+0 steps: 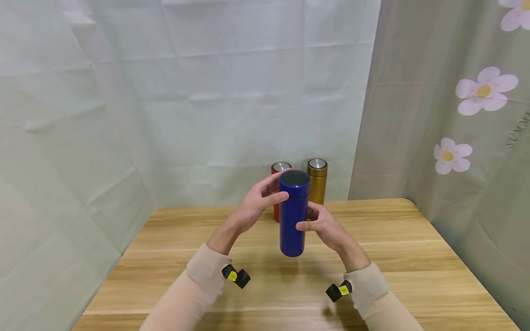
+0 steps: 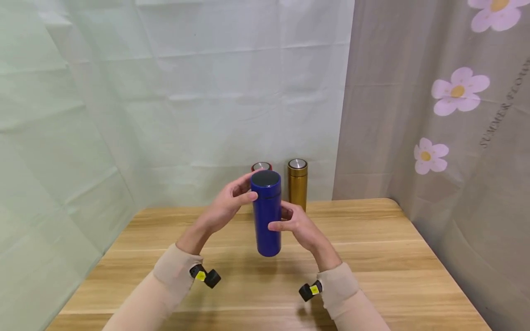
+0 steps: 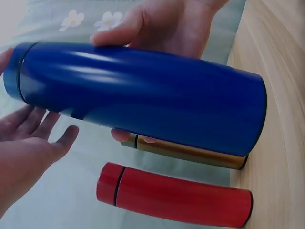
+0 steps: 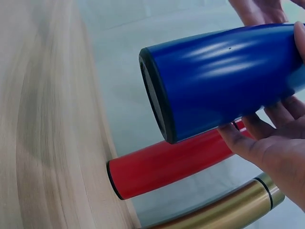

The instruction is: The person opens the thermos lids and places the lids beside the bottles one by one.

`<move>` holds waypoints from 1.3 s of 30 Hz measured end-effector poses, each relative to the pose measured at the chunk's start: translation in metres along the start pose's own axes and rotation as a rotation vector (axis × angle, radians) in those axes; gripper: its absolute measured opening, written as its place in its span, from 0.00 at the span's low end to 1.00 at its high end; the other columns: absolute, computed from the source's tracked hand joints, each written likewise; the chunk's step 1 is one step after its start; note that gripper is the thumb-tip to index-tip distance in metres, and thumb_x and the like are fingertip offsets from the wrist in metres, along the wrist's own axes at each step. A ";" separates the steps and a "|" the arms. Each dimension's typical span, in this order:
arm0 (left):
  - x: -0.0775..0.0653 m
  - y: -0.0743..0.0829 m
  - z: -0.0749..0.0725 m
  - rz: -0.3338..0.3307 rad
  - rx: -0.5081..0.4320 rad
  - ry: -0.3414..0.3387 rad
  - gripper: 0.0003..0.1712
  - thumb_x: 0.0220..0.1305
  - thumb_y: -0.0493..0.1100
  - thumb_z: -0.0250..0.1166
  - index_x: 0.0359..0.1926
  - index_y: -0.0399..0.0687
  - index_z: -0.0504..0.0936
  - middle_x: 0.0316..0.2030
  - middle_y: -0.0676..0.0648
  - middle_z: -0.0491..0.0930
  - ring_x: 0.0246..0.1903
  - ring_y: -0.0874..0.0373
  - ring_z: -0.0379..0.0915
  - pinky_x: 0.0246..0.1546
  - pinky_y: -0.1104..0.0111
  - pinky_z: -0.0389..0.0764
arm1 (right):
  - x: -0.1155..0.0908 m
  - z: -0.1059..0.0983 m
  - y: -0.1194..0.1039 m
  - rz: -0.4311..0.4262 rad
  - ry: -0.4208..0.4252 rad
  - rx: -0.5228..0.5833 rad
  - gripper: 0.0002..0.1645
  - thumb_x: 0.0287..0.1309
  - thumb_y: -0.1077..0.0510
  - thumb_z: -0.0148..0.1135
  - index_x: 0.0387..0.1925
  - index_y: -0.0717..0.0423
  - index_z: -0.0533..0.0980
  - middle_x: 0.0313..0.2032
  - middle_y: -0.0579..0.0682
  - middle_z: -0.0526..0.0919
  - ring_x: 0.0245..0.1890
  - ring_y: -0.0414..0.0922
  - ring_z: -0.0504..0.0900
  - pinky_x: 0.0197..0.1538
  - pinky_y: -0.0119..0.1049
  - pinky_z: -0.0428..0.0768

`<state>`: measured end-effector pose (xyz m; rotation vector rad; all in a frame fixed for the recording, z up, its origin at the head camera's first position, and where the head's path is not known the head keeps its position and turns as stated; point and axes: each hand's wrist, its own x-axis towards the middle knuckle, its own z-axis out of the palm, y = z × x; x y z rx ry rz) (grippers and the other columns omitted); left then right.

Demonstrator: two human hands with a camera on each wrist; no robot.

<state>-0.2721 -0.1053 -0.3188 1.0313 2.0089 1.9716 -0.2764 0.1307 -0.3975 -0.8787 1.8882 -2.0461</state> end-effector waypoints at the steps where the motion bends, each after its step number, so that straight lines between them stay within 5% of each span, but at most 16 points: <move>1: 0.000 0.000 -0.002 -0.004 -0.003 -0.015 0.38 0.73 0.52 0.66 0.79 0.57 0.64 0.70 0.47 0.74 0.69 0.50 0.70 0.71 0.50 0.68 | 0.000 0.000 0.000 0.005 -0.009 -0.001 0.43 0.58 0.55 0.74 0.72 0.63 0.69 0.61 0.58 0.81 0.60 0.56 0.79 0.66 0.55 0.74; 12: 0.001 0.000 0.001 -0.013 -0.023 0.010 0.46 0.65 0.61 0.73 0.77 0.52 0.68 0.67 0.44 0.76 0.65 0.47 0.73 0.68 0.53 0.72 | 0.001 0.002 0.001 -0.004 -0.029 -0.015 0.43 0.58 0.54 0.74 0.71 0.62 0.70 0.61 0.59 0.81 0.60 0.57 0.79 0.65 0.55 0.74; 17: 0.000 -0.002 0.009 0.017 -0.007 0.105 0.49 0.58 0.66 0.76 0.75 0.53 0.71 0.65 0.45 0.79 0.63 0.48 0.75 0.67 0.52 0.74 | 0.001 0.003 0.000 -0.008 0.011 -0.064 0.41 0.58 0.53 0.74 0.71 0.59 0.71 0.61 0.58 0.81 0.60 0.57 0.79 0.65 0.55 0.76; 24: -0.001 -0.005 0.020 0.083 0.124 0.270 0.49 0.56 0.67 0.77 0.73 0.51 0.73 0.64 0.46 0.80 0.67 0.50 0.71 0.73 0.42 0.60 | 0.002 0.006 0.000 0.016 0.071 -0.085 0.41 0.58 0.55 0.73 0.71 0.58 0.71 0.61 0.59 0.82 0.60 0.56 0.80 0.64 0.55 0.77; 27: -0.002 -0.006 0.018 0.088 0.151 0.232 0.51 0.56 0.70 0.75 0.74 0.53 0.71 0.66 0.47 0.78 0.69 0.49 0.69 0.72 0.40 0.61 | 0.001 0.005 -0.001 0.028 0.079 -0.096 0.42 0.58 0.55 0.73 0.72 0.57 0.70 0.62 0.58 0.81 0.61 0.56 0.80 0.66 0.57 0.75; 34: -0.001 -0.003 0.004 0.047 0.058 0.055 0.49 0.63 0.68 0.71 0.79 0.56 0.65 0.68 0.47 0.75 0.67 0.48 0.72 0.67 0.48 0.73 | 0.001 0.004 -0.002 0.014 0.034 -0.062 0.42 0.58 0.54 0.73 0.72 0.59 0.70 0.62 0.59 0.80 0.62 0.57 0.78 0.66 0.58 0.74; 39: 0.000 -0.003 0.001 0.026 0.030 0.028 0.49 0.62 0.65 0.73 0.76 0.49 0.68 0.65 0.43 0.78 0.64 0.47 0.75 0.66 0.53 0.75 | 0.000 0.003 -0.001 0.007 -0.006 -0.047 0.43 0.58 0.53 0.74 0.72 0.60 0.69 0.63 0.59 0.80 0.62 0.57 0.78 0.66 0.58 0.74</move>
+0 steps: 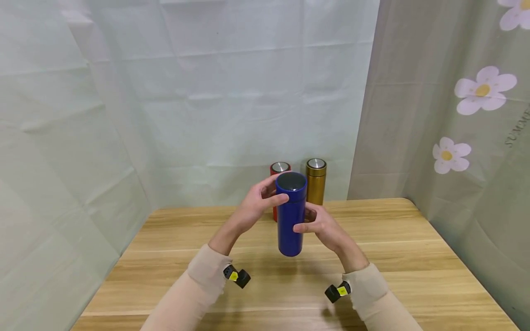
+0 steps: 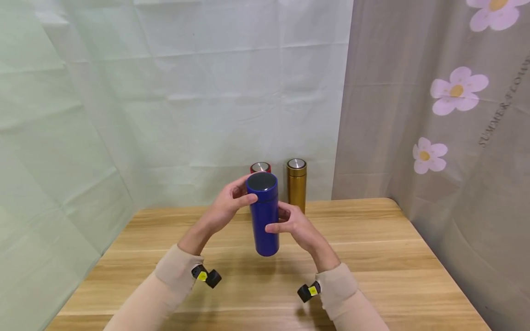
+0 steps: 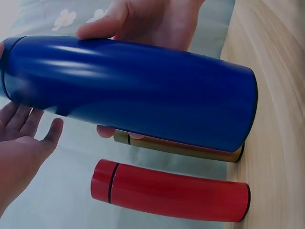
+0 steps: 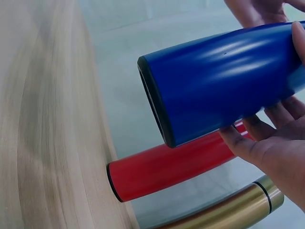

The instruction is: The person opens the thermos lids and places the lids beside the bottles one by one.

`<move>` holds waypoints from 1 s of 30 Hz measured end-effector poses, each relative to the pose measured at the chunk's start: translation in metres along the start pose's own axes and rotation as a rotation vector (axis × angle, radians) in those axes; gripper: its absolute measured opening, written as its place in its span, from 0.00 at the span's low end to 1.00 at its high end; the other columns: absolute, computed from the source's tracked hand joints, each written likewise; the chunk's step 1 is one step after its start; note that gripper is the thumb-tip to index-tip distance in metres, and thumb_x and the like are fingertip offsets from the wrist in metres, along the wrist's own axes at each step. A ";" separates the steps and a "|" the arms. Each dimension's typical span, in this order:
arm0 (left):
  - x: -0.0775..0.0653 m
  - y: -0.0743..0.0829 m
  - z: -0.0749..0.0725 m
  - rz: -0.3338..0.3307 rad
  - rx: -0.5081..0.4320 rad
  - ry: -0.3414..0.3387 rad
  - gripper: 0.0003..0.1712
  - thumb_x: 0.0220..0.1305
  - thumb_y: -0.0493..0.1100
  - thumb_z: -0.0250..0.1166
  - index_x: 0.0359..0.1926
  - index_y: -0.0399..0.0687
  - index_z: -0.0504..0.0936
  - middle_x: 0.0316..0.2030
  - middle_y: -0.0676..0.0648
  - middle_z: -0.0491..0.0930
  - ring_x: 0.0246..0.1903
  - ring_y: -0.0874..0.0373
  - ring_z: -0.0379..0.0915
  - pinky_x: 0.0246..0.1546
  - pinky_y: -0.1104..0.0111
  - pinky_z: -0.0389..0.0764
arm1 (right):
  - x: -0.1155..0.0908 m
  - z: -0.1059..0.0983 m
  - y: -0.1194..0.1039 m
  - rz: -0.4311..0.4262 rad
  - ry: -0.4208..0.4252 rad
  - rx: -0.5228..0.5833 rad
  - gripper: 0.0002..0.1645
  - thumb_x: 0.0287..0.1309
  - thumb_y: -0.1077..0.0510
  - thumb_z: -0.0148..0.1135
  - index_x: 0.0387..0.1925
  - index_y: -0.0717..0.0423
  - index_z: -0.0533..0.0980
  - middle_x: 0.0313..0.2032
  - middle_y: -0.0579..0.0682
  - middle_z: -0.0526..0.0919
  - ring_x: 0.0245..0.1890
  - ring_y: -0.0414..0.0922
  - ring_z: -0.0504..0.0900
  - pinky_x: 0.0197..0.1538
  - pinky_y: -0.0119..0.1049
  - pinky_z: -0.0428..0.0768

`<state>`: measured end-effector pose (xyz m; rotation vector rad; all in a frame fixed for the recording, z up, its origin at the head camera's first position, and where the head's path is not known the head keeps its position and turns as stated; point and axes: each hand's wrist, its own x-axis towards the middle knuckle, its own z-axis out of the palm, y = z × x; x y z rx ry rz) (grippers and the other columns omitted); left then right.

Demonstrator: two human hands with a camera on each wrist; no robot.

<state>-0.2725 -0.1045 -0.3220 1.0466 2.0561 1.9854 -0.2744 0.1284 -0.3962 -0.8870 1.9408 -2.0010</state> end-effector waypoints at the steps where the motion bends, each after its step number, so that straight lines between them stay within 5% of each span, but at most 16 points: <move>1: 0.000 0.000 0.000 0.001 -0.004 0.005 0.49 0.61 0.66 0.74 0.76 0.48 0.68 0.65 0.43 0.78 0.64 0.47 0.75 0.66 0.53 0.75 | 0.000 0.000 0.000 -0.002 -0.003 0.002 0.43 0.58 0.53 0.74 0.72 0.60 0.69 0.63 0.59 0.80 0.62 0.57 0.78 0.66 0.58 0.74; 13: -0.001 -0.006 0.004 0.023 -0.020 0.078 0.50 0.58 0.66 0.76 0.74 0.47 0.71 0.64 0.42 0.79 0.63 0.47 0.76 0.64 0.54 0.77 | 0.001 0.004 -0.001 0.006 0.032 -0.023 0.42 0.58 0.53 0.74 0.72 0.58 0.70 0.62 0.58 0.81 0.61 0.57 0.79 0.65 0.57 0.75; 23: -0.002 -0.005 0.021 0.075 0.100 0.256 0.54 0.53 0.73 0.75 0.73 0.50 0.73 0.63 0.44 0.80 0.64 0.50 0.74 0.71 0.44 0.64 | 0.001 0.006 -0.001 0.009 0.075 -0.018 0.41 0.57 0.55 0.73 0.70 0.61 0.71 0.60 0.59 0.82 0.59 0.55 0.81 0.63 0.52 0.77; 26: -0.002 -0.005 0.020 0.094 0.120 0.233 0.55 0.53 0.74 0.74 0.74 0.51 0.71 0.64 0.44 0.79 0.66 0.50 0.73 0.71 0.44 0.65 | 0.001 0.004 -0.001 0.002 0.062 -0.019 0.41 0.57 0.55 0.72 0.70 0.61 0.70 0.60 0.58 0.82 0.59 0.55 0.80 0.63 0.51 0.77; 30: -0.002 -0.004 0.013 0.095 0.074 0.109 0.53 0.58 0.72 0.71 0.78 0.54 0.66 0.67 0.44 0.76 0.66 0.48 0.73 0.67 0.46 0.73 | 0.000 0.002 -0.003 -0.005 0.028 0.010 0.41 0.58 0.56 0.72 0.71 0.62 0.69 0.61 0.59 0.81 0.60 0.56 0.80 0.64 0.52 0.76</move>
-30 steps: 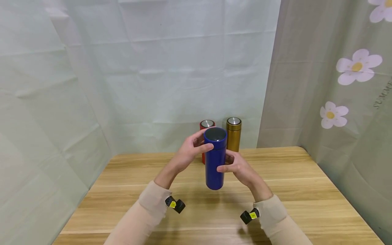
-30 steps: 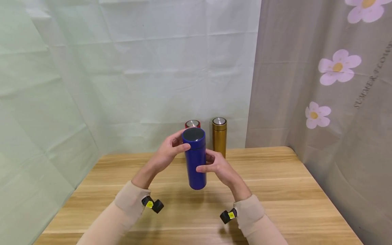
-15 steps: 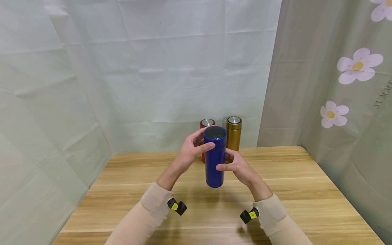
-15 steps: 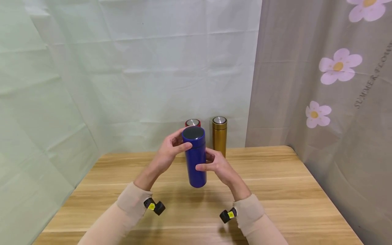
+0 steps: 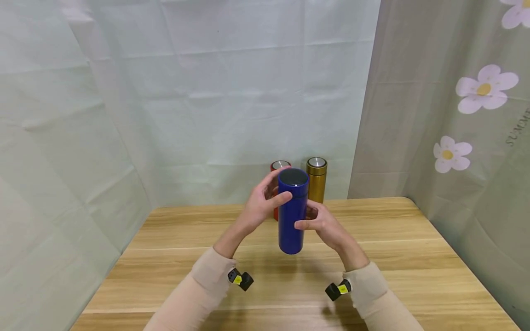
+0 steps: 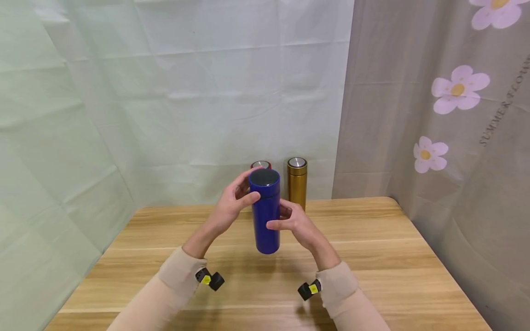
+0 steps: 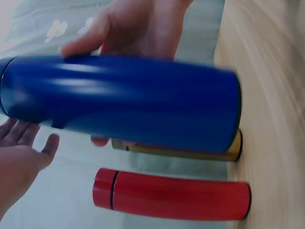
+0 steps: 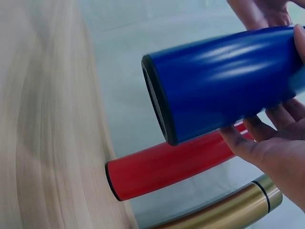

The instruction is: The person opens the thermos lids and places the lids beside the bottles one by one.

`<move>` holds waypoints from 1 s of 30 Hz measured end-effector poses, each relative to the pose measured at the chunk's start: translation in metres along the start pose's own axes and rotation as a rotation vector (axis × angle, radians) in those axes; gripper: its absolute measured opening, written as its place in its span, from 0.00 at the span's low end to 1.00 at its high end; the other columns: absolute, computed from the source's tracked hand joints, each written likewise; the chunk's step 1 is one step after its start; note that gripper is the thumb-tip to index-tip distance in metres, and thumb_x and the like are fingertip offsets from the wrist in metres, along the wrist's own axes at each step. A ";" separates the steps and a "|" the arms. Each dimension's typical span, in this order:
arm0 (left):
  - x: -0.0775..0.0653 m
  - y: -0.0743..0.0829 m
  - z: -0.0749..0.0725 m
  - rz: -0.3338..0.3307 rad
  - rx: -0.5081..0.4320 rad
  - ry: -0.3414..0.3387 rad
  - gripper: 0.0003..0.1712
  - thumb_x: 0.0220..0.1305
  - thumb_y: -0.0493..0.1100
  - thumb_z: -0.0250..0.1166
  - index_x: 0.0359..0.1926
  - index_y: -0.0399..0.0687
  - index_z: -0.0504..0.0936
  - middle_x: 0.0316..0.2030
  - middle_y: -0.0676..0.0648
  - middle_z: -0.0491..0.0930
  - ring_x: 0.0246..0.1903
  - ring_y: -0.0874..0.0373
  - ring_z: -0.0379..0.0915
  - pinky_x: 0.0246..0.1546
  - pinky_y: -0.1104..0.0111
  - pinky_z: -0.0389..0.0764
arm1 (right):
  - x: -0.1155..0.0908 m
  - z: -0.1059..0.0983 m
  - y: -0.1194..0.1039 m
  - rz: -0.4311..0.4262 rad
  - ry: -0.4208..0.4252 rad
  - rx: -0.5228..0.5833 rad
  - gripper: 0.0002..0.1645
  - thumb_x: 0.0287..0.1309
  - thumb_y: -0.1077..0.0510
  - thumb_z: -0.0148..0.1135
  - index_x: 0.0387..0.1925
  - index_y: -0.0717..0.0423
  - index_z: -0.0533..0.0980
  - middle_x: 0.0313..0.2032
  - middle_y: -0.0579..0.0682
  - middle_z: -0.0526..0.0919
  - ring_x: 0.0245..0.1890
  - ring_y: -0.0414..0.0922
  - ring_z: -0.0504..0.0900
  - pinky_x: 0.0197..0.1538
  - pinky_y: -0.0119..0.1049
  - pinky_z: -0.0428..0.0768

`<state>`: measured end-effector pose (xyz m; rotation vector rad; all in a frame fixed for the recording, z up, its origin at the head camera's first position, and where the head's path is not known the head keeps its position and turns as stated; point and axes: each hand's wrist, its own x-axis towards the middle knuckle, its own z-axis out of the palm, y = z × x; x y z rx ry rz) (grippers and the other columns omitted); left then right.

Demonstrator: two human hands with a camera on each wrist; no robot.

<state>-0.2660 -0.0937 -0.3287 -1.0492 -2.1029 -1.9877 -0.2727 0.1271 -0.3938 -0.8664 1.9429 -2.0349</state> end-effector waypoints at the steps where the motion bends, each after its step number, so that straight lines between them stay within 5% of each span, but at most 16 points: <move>1: 0.001 0.000 -0.002 -0.004 -0.014 -0.030 0.52 0.60 0.71 0.71 0.78 0.55 0.65 0.68 0.45 0.75 0.66 0.48 0.73 0.66 0.47 0.74 | 0.000 -0.001 0.000 0.000 -0.009 0.006 0.42 0.58 0.56 0.72 0.71 0.62 0.69 0.61 0.59 0.81 0.60 0.56 0.80 0.64 0.53 0.76; 5: 0.004 0.001 -0.006 -0.019 -0.041 -0.099 0.49 0.64 0.68 0.70 0.79 0.57 0.64 0.69 0.46 0.74 0.67 0.49 0.73 0.65 0.52 0.76 | 0.000 -0.002 -0.001 0.005 -0.034 0.004 0.43 0.58 0.54 0.74 0.72 0.62 0.69 0.62 0.59 0.81 0.60 0.57 0.80 0.65 0.55 0.76; 12: 0.003 0.001 -0.005 -0.032 -0.057 -0.083 0.48 0.62 0.69 0.71 0.77 0.56 0.67 0.67 0.47 0.76 0.66 0.50 0.74 0.67 0.53 0.74 | 0.000 -0.002 0.000 0.017 -0.033 -0.012 0.44 0.58 0.53 0.74 0.72 0.61 0.69 0.62 0.60 0.80 0.61 0.58 0.79 0.66 0.58 0.75; 23: 0.002 0.000 0.004 -0.039 -0.021 0.059 0.52 0.55 0.71 0.75 0.74 0.54 0.70 0.63 0.45 0.78 0.64 0.49 0.73 0.68 0.45 0.69 | 0.002 0.003 -0.001 0.007 0.020 -0.055 0.41 0.58 0.55 0.73 0.72 0.59 0.70 0.62 0.58 0.81 0.61 0.56 0.80 0.64 0.55 0.77; 30: 0.001 0.001 -0.003 -0.032 -0.047 -0.044 0.51 0.60 0.71 0.71 0.77 0.58 0.66 0.66 0.45 0.76 0.63 0.47 0.75 0.63 0.50 0.76 | 0.001 0.003 0.000 0.008 0.024 -0.030 0.43 0.57 0.55 0.74 0.72 0.60 0.69 0.62 0.59 0.81 0.61 0.56 0.80 0.64 0.55 0.77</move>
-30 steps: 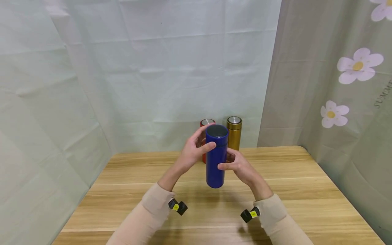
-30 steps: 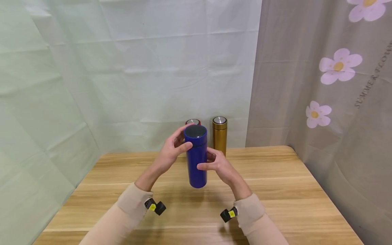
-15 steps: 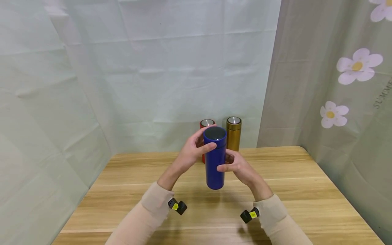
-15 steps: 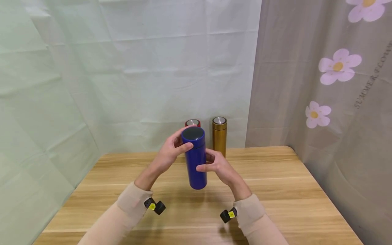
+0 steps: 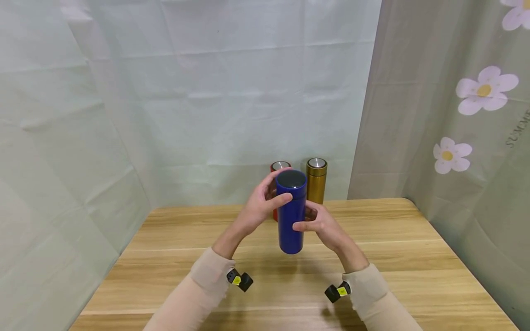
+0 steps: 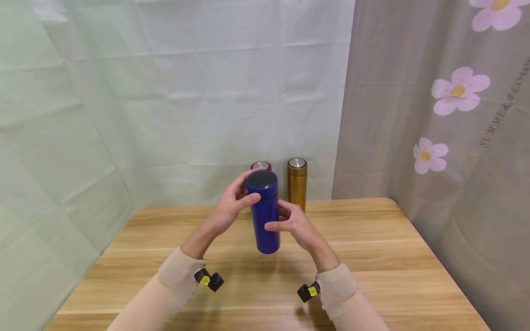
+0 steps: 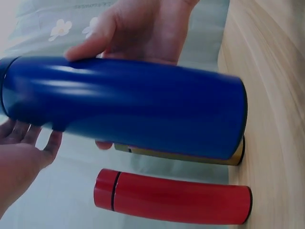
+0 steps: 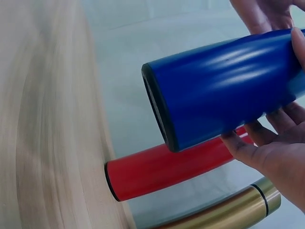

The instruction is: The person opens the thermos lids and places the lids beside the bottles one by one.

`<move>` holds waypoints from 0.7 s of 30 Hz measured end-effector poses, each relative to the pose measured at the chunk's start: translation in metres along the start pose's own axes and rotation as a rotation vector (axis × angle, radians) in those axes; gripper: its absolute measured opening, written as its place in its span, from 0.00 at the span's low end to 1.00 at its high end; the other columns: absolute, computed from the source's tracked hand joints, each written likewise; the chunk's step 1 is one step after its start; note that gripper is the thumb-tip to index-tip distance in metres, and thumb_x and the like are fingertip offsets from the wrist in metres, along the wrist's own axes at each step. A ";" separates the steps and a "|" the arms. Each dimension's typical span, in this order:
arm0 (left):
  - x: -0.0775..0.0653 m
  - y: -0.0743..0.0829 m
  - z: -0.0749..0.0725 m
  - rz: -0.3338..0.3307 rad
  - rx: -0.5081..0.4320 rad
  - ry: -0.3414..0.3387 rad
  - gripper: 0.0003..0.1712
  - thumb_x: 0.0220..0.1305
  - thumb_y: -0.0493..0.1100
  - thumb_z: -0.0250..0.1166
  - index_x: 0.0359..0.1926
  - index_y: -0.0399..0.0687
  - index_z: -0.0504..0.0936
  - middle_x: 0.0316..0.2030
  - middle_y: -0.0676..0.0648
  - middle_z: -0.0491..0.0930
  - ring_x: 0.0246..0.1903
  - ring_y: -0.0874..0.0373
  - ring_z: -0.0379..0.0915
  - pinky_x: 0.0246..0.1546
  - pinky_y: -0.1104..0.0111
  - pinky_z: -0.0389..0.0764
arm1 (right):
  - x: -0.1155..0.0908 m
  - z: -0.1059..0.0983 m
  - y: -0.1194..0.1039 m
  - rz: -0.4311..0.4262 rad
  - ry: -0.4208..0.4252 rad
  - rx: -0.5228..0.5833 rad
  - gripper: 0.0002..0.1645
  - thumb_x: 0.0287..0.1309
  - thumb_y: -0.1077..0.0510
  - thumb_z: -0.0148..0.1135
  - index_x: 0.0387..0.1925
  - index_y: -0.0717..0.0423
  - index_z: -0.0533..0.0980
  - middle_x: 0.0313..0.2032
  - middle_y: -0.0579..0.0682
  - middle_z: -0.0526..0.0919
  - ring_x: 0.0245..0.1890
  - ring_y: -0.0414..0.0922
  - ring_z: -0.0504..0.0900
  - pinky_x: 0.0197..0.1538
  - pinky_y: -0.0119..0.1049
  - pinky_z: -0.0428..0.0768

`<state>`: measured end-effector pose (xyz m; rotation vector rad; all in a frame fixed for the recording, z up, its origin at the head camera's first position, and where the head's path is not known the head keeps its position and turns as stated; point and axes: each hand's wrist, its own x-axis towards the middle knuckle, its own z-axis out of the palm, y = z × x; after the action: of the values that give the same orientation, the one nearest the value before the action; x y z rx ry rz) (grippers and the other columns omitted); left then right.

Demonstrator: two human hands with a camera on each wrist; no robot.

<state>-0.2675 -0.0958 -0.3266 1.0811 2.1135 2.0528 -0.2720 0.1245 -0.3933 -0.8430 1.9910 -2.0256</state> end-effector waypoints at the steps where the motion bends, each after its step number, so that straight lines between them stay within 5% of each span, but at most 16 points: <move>1: 0.000 0.000 -0.002 -0.003 -0.009 -0.018 0.50 0.61 0.71 0.71 0.78 0.59 0.65 0.66 0.45 0.75 0.63 0.47 0.75 0.63 0.51 0.77 | 0.000 0.000 0.000 -0.002 -0.004 0.004 0.43 0.57 0.55 0.73 0.72 0.60 0.69 0.62 0.59 0.81 0.61 0.56 0.80 0.64 0.55 0.76; 10: 0.001 0.000 -0.007 -0.045 -0.033 -0.062 0.53 0.61 0.70 0.71 0.78 0.50 0.64 0.65 0.42 0.77 0.62 0.47 0.75 0.64 0.54 0.77 | -0.001 0.000 -0.001 -0.005 -0.051 0.031 0.42 0.58 0.55 0.73 0.72 0.61 0.69 0.62 0.59 0.81 0.61 0.57 0.80 0.66 0.57 0.75; 21: 0.003 -0.001 0.003 -0.021 -0.021 0.072 0.50 0.59 0.65 0.76 0.75 0.50 0.68 0.63 0.41 0.78 0.60 0.47 0.76 0.62 0.51 0.77 | 0.000 0.002 0.000 -0.013 0.001 -0.003 0.42 0.59 0.55 0.72 0.72 0.60 0.69 0.61 0.60 0.81 0.60 0.57 0.80 0.64 0.55 0.77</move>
<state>-0.2684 -0.0914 -0.3263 0.9930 2.1199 2.1311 -0.2715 0.1229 -0.3933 -0.8576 1.9949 -2.0309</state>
